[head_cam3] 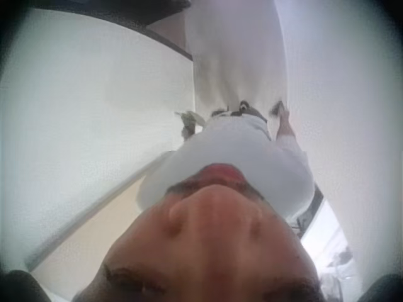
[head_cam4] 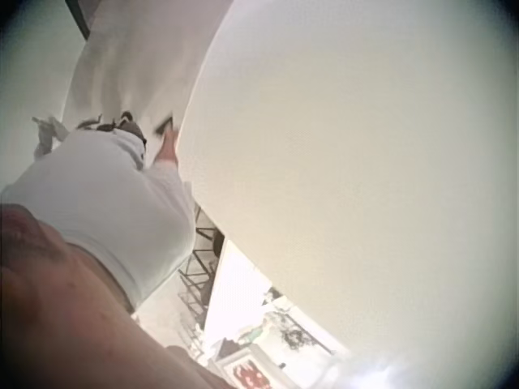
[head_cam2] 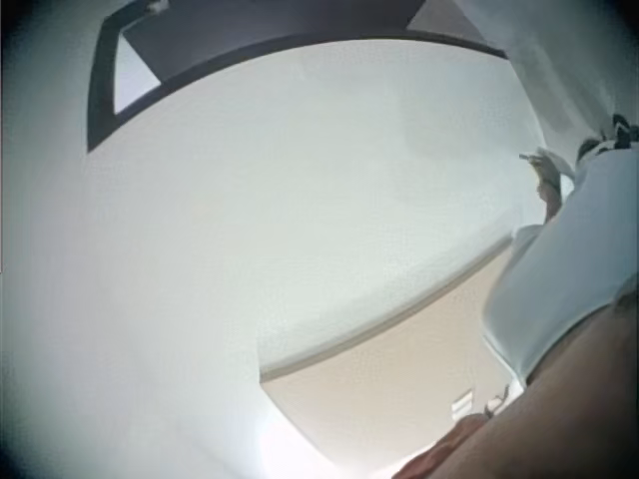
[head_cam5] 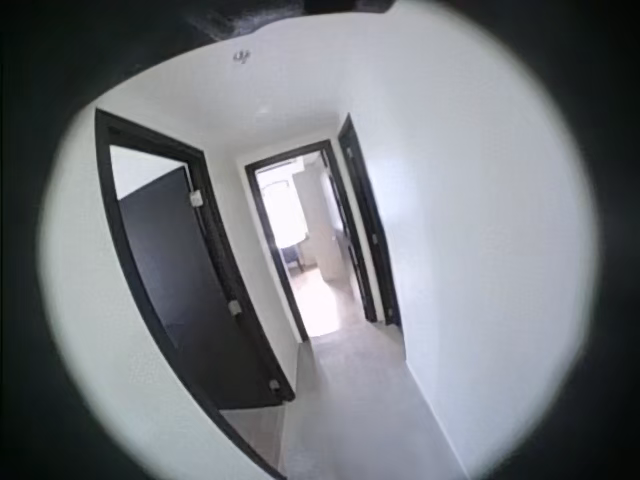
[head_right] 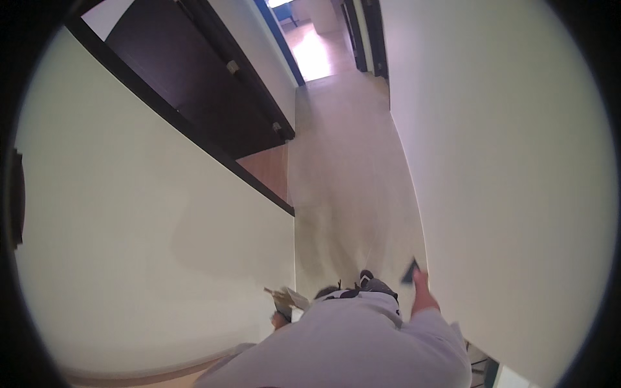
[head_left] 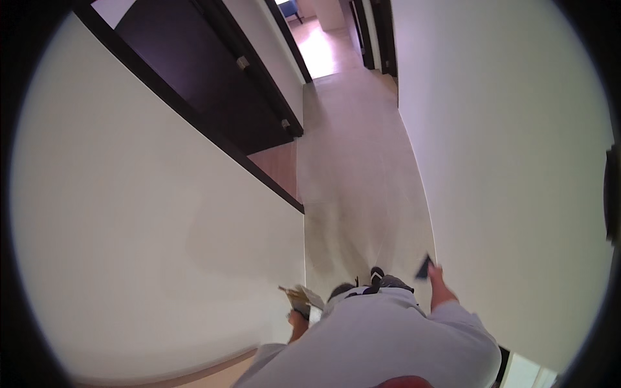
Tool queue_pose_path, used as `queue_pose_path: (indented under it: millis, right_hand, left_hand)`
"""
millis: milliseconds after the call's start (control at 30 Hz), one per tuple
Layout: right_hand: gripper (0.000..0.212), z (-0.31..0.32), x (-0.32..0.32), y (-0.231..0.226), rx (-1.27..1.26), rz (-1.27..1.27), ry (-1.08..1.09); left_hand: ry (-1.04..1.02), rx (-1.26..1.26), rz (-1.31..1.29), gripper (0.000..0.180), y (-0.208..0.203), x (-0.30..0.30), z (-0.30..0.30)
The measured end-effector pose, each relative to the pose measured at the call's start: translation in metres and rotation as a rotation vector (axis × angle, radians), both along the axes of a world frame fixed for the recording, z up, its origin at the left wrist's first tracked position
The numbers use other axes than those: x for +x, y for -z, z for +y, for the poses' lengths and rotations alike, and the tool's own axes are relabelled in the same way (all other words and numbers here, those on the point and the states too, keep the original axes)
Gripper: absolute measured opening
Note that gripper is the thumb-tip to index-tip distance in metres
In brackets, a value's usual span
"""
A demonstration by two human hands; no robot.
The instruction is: The person walks into a bedroom and kneels on the floor to apply a white sealant to the baseboard. Using a putty knife and a smaller scraper, they scoop the material from a container and smooth it along the trim, repeatedly scraping the tools to maintain a clean application.
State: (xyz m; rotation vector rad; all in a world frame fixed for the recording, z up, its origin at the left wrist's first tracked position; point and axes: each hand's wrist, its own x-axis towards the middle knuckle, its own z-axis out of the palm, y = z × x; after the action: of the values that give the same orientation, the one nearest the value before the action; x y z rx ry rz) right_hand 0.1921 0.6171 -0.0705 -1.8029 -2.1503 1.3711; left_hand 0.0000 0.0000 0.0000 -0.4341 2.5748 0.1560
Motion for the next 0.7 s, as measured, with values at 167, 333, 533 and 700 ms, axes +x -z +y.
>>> queue_pose_path:
  millis: [167,333,533,700]
  right_hand:
    - [0.046,0.126,-0.368,-0.202,0.643,0.305,-0.299]
    - [0.041,0.161,-0.534,-0.313,0.437,0.554,-0.418]
    - [0.060,0.294,-0.406,-0.144,0.597,-0.058,-0.330]
    - [0.064,0.158,-0.375,-0.087,0.029,-0.359,-0.111]
  left_hand:
    - [0.014,0.078,-0.131,0.042,0.032,-0.111,0.078]
    - [0.070,0.052,-0.204,0.043,0.022,-0.238,0.129]
    - [0.086,0.305,-0.201,0.044,0.070,-0.431,0.287]
    - [-1.005,0.903,0.142,0.055,0.076,-0.542,0.312]
